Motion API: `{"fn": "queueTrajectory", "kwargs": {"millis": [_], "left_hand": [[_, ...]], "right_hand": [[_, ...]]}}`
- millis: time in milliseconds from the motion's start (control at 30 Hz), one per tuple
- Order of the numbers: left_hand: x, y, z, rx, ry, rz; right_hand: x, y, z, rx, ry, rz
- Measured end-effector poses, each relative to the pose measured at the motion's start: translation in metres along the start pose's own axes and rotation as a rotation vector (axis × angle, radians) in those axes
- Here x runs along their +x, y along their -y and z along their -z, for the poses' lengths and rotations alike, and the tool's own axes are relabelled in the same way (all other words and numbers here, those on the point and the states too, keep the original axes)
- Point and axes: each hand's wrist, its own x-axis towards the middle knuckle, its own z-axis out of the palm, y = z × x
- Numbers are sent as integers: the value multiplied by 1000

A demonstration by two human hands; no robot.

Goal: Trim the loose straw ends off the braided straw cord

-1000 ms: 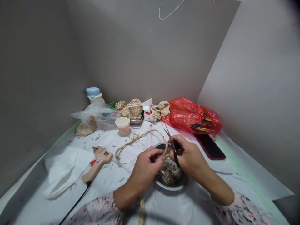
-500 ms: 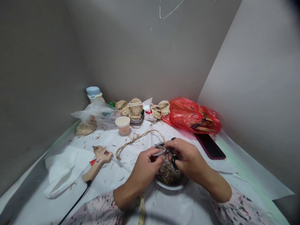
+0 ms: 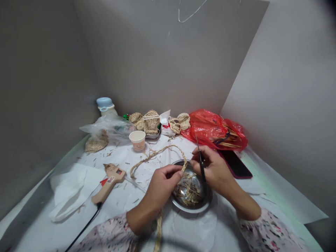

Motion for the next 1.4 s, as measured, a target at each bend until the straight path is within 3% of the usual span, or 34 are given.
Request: {"fn": "queueTrajectory", "kwargs": {"millis": [167, 333, 633, 900, 1400], "left_hand": [[1, -3, 0, -73, -86, 64], [1, -4, 0, -132, -131, 97], [1, -4, 0, -185, -130, 116], [0, -2, 1, -208, -105, 126], [-1, -4, 1, -199, -125, 123]], "right_hand": [[-3, 11, 33, -445, 288, 52], [-15, 13, 45, -725, 428, 6], [-22, 17, 32, -936, 445, -36], [-20, 6, 26, -974, 429, 7], [-17, 10, 29, -1001, 437, 5]]}}
